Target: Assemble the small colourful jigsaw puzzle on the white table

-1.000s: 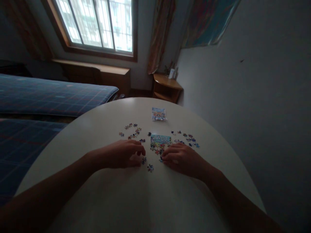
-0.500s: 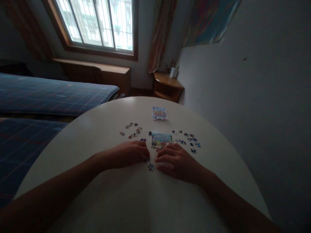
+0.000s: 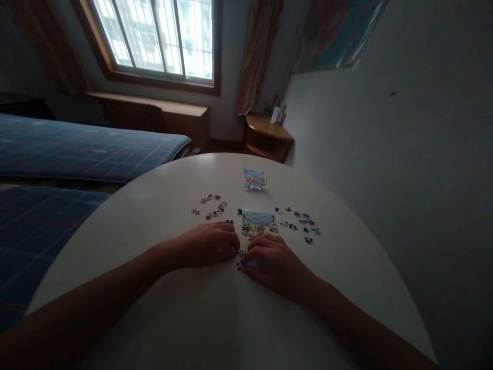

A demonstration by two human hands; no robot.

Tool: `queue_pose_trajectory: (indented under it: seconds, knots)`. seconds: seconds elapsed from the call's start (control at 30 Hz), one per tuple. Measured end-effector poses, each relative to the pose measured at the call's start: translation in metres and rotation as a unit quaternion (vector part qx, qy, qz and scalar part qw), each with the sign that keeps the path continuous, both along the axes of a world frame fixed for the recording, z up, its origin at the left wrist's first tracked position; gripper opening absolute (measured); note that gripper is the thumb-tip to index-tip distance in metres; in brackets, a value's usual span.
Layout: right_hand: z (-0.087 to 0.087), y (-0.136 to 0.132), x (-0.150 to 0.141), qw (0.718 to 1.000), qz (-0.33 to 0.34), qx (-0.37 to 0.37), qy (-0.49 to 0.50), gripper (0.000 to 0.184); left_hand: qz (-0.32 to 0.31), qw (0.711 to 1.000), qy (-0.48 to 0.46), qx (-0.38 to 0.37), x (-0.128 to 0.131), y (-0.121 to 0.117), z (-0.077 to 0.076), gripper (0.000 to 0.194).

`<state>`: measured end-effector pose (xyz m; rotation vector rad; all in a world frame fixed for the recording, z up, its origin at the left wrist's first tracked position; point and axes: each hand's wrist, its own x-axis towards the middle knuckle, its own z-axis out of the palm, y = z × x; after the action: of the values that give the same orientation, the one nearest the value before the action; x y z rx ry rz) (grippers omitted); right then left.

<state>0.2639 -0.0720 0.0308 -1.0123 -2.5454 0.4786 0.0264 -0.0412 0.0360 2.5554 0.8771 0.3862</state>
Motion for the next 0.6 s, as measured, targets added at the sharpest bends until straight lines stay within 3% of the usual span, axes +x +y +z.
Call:
queue_pose_trajectory:
  seconds: [0.2, 0.6]
  knots:
    - [0.0003, -0.0065, -0.0077, 0.999, -0.039, -0.007, 0.002, 0.011, 0.007, 1.0, 0.007, -0.003, 0.0053, -0.0019, -0.0014, 0.007]
    - [-0.005, -0.0034, -0.0053, 0.995, -0.02, 0.099, 0.016, 0.008, -0.015, 1.0, -0.005, -0.019, 0.0031, -0.0021, 0.0033, 0.016]
